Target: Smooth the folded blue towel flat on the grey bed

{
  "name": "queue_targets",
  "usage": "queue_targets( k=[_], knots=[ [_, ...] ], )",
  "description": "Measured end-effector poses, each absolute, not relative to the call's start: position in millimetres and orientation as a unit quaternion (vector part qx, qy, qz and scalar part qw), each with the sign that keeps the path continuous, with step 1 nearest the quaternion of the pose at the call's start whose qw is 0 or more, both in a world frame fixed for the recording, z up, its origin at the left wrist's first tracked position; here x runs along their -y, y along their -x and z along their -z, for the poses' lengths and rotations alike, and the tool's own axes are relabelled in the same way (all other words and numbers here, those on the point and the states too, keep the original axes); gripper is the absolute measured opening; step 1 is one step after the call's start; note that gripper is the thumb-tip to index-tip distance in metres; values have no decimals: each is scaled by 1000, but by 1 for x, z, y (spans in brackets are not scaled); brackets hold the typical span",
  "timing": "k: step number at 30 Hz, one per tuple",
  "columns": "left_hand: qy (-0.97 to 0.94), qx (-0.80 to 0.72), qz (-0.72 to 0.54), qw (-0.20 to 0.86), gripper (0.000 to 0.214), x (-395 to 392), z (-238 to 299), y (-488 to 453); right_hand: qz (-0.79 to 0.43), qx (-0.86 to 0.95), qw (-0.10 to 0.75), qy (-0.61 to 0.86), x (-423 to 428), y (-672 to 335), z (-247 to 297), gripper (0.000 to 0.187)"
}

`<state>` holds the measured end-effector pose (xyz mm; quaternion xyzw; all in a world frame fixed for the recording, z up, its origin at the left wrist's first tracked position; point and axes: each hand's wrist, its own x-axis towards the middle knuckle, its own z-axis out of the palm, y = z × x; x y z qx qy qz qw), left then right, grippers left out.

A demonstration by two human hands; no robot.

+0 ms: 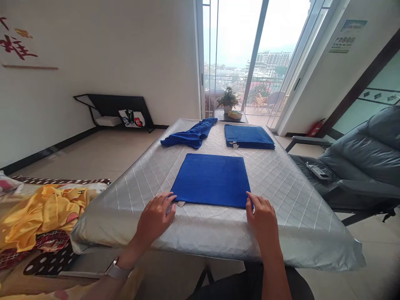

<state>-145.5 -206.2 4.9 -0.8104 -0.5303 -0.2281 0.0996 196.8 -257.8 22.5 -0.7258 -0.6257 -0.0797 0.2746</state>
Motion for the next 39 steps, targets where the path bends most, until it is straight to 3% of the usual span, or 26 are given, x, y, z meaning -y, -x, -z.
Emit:
queue_targets(
  k=[7, 18, 25, 31, 34, 39],
  knots=[
    [821, 511, 242, 86, 31, 207, -9, 147, 33, 625, 232, 745, 262, -199, -21, 38],
    [844, 485, 200, 114, 27, 204, -15, 150, -3, 643, 243, 727, 274, -212, -22, 31],
    [876, 417, 224, 91, 29, 207, -42, 80, -29, 649, 255, 716, 278, -218, -22, 34],
    [952, 273, 133, 20, 52, 215, -60, -17, -34, 649, 280, 707, 275, -223, -15, 35],
    [956, 273, 110, 23, 65, 215, -52, -44, -33, 648, 287, 705, 276, -224, -15, 33],
    [948, 303, 93, 37, 70, 216, -43, -46, -32, 638, 284, 716, 277, -222, -19, 31]
  ],
)
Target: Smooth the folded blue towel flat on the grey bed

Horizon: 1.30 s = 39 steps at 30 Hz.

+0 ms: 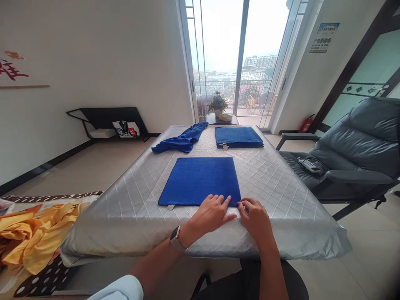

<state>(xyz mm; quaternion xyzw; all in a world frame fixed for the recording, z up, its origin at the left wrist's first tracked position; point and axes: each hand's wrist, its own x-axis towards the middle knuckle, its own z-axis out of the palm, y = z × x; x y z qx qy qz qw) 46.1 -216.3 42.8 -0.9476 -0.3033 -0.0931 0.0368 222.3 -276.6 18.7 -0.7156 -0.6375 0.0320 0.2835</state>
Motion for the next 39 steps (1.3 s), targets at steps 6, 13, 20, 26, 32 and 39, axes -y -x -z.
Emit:
queue_targets(
  k=[6, 13, 20, 26, 32, 39],
  knots=[
    [930, 355, 90, 31, 69, 216, -43, -13, -30, 628, 282, 725, 277, -221, -22, 34],
    [897, 430, 67, 71, 64, 211, -37, 45, -45, 621, 283, 730, 278, -221, -22, 34],
    [836, 535, 45, 114, 73, 200, -35, 115, -47, 613, 289, 733, 276, -220, -21, 34],
    [816, 557, 24, 150, 75, 201, -30, 152, -56, 610, 287, 736, 275, -221, -21, 35],
    [791, 582, 63, 179, 65, 200, -39, 136, -60, 608, 295, 734, 274, -222, -18, 36],
    [903, 403, 122, 82, 57, 212, -49, 14, -58, 602, 285, 744, 274, -222, -18, 38]
  ],
)
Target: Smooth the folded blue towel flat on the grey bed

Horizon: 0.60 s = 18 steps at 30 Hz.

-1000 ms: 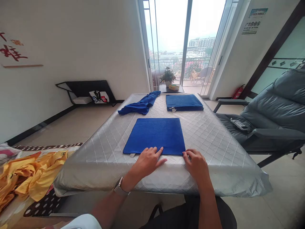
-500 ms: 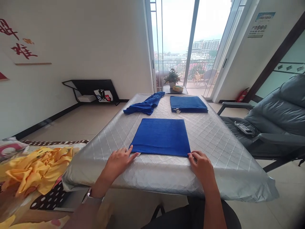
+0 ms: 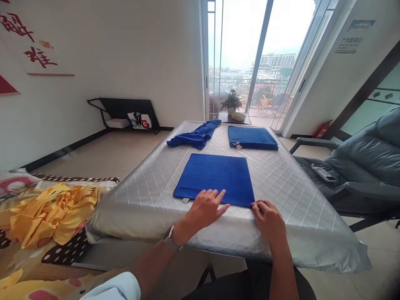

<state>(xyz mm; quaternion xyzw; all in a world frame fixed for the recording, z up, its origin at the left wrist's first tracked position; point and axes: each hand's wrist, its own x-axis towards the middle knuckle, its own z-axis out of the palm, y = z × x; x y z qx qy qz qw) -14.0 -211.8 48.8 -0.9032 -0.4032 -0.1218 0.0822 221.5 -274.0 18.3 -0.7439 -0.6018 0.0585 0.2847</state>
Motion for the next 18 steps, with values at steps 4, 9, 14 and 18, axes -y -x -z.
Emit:
queue_targets(
  k=[4, 9, 14, 18],
  knots=[
    [937, 325, 122, 43, 76, 213, -43, -45, -38, 612, 288, 735, 273, -223, -14, 38],
    [924, 369, 100, 28, 82, 204, -33, -51, -31, 618, 289, 730, 273, -224, -13, 39],
    [883, 463, 64, 43, 78, 197, -31, 0, -32, 613, 283, 737, 274, -222, -15, 38],
    [837, 544, 18, 62, 77, 191, -31, 54, -38, 612, 279, 739, 274, -222, -17, 36]
  ],
)
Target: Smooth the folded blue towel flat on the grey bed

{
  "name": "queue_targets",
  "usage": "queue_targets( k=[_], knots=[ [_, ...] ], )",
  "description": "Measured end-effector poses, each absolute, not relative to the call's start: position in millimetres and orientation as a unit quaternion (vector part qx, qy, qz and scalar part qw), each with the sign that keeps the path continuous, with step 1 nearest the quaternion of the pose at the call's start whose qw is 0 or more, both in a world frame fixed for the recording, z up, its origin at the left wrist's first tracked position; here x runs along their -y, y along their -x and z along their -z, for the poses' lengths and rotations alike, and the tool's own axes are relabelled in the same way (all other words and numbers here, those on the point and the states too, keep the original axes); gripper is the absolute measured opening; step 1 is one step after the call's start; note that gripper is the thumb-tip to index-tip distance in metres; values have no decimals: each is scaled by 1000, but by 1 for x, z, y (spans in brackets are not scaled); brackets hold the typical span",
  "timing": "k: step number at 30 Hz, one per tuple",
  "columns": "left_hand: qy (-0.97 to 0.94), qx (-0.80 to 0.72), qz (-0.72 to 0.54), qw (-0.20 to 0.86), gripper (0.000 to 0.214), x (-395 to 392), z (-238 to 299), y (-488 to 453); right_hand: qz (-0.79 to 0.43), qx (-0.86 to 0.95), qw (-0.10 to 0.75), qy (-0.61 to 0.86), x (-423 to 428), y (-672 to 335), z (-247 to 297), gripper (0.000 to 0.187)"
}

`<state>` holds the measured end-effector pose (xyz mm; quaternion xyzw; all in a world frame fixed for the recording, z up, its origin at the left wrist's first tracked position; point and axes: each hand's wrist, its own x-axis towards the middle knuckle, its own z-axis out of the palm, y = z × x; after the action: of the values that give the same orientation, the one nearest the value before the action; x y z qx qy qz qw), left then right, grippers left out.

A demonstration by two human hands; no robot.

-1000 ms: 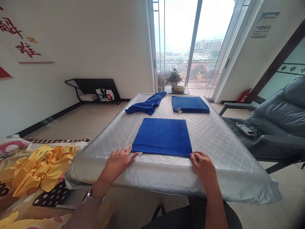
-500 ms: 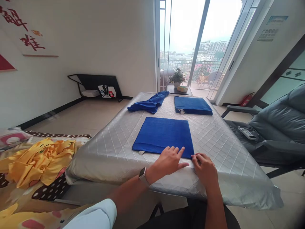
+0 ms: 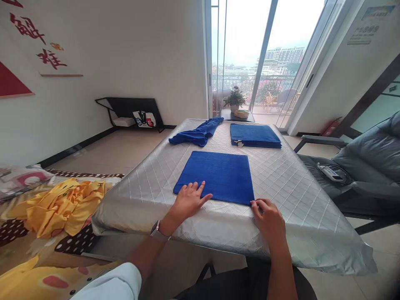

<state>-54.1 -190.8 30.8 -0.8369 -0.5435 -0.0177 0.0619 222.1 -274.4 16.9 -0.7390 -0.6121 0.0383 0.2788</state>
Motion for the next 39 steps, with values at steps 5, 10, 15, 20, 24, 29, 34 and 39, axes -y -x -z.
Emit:
queue_targets(
  k=[5, 10, 15, 20, 24, 29, 34, 39],
  knots=[
    [795, 602, 1, 76, 81, 185, -29, 109, -41, 611, 283, 738, 275, -222, -18, 36],
    [775, 625, 1, 95, 82, 182, -28, 134, -43, 606, 290, 740, 275, -221, -17, 36],
    [768, 625, 72, 119, 81, 182, -35, 116, -48, 607, 292, 738, 274, -222, -16, 36],
    [856, 496, 132, 66, 75, 191, -49, 42, -46, 607, 284, 741, 273, -223, -16, 37],
    [928, 338, 156, 28, 80, 193, -54, -31, -31, 616, 275, 738, 273, -224, -14, 35],
    [945, 304, 118, 11, 83, 180, -40, -80, -11, 625, 256, 738, 274, -225, -13, 33],
    [927, 367, 70, -40, 89, 166, -26, -67, -5, 632, 258, 731, 273, -224, -13, 35],
    [897, 437, 38, -54, 91, 149, -26, -22, -11, 623, 263, 736, 273, -224, -12, 35]
  ],
)
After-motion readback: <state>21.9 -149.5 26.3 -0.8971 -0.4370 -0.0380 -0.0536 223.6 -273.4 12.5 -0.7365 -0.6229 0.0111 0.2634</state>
